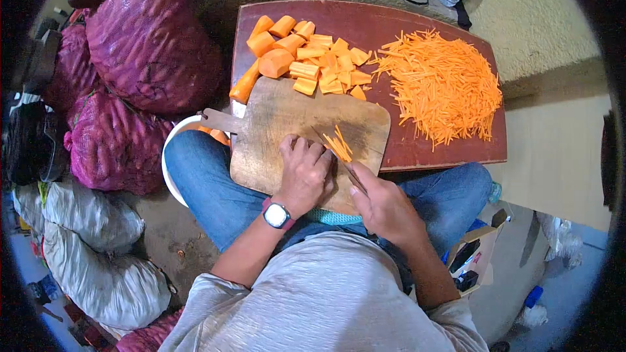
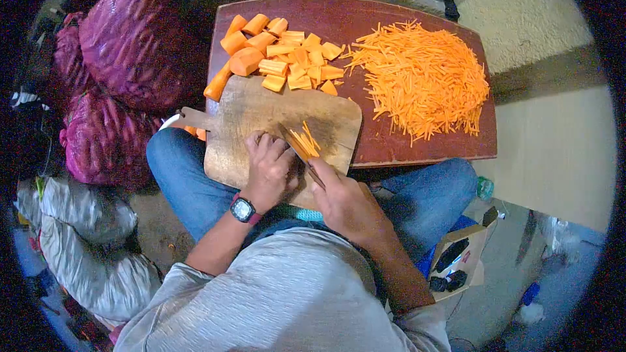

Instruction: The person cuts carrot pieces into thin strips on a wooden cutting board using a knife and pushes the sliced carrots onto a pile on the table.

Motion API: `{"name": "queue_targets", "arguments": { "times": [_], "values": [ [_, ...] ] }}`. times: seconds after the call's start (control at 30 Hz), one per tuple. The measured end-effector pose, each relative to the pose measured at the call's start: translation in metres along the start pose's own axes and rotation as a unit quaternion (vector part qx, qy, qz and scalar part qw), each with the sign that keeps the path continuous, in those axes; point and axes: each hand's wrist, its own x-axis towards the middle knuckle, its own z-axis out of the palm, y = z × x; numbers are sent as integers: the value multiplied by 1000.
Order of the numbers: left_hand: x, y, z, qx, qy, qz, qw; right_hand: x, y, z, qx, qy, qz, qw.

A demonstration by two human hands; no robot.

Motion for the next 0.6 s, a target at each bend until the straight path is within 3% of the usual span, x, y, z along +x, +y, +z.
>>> {"name": "queue_targets", "arguments": {
  "times": [0.47, 0.6],
  "values": [
    [0, -4, 1, -32, 16, -5, 999, 13, 5, -1, -9, 19, -62, 998],
    [-7, -11, 10, -45, 31, -25, 998, 3, 1, -11, 8, -20, 35, 999]
  ]
}}
